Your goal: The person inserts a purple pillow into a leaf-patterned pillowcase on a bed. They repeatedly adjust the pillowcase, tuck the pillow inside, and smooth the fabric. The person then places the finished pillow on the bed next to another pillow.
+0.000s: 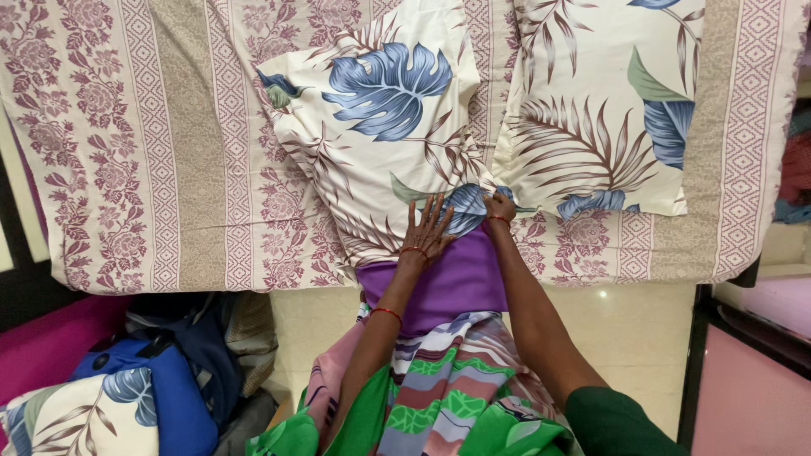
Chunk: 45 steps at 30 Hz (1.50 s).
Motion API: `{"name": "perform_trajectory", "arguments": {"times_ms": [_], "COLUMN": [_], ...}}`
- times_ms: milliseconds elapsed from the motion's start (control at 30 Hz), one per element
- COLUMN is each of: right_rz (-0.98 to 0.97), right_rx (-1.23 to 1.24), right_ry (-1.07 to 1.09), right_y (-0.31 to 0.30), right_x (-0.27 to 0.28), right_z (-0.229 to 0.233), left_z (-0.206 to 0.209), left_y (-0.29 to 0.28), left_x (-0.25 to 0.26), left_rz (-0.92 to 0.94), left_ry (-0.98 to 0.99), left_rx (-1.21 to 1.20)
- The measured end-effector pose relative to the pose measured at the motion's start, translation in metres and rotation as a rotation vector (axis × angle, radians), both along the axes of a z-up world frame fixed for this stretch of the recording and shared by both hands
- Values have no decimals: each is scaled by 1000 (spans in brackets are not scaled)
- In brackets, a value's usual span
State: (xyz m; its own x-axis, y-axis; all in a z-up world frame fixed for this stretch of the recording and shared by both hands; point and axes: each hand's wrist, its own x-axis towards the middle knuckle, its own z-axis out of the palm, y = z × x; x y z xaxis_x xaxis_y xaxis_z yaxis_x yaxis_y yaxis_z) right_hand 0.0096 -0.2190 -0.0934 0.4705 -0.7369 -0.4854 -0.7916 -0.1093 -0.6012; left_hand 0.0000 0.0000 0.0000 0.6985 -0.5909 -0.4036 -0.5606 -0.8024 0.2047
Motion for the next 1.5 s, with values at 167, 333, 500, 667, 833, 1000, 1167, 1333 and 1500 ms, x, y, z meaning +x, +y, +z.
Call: {"name": "perform_trajectory", "arguments": {"times_ms": [167,333,500,667,833,1000,1167,1333,1500], "right_rz": [-8,-180,75,644,1201,1097,1284,1295,1257], "right_rx": [-123,47,-382,-414,-488,-386,-483,-476,-535], "right_ry": [66,324,216,-201,-334,-396,-351,-256,-199], "right_y": [3,8,19,68,133,138,157,164,174], "right_x": [-43,-36,-14,5,-16,24,92,133,147], "right_z": [0,7,45,52,54,45,33,32,21], "left_z": [14,3,-21,-15,-27,-46,-39,-53,-86], "left_y": [1,0,20,79,87,78,72,85,93], "left_x": [1,-8,12,14,-23,-1,79,107,99], "left_rz": [-14,26,361,792,848,894,764,814,950], "left_ry": [35,80,-185,46,24,-195,-129,-232,-341], "left_rx": [7,-72,24,-119,-198,-248,-294,-281,-366]}}
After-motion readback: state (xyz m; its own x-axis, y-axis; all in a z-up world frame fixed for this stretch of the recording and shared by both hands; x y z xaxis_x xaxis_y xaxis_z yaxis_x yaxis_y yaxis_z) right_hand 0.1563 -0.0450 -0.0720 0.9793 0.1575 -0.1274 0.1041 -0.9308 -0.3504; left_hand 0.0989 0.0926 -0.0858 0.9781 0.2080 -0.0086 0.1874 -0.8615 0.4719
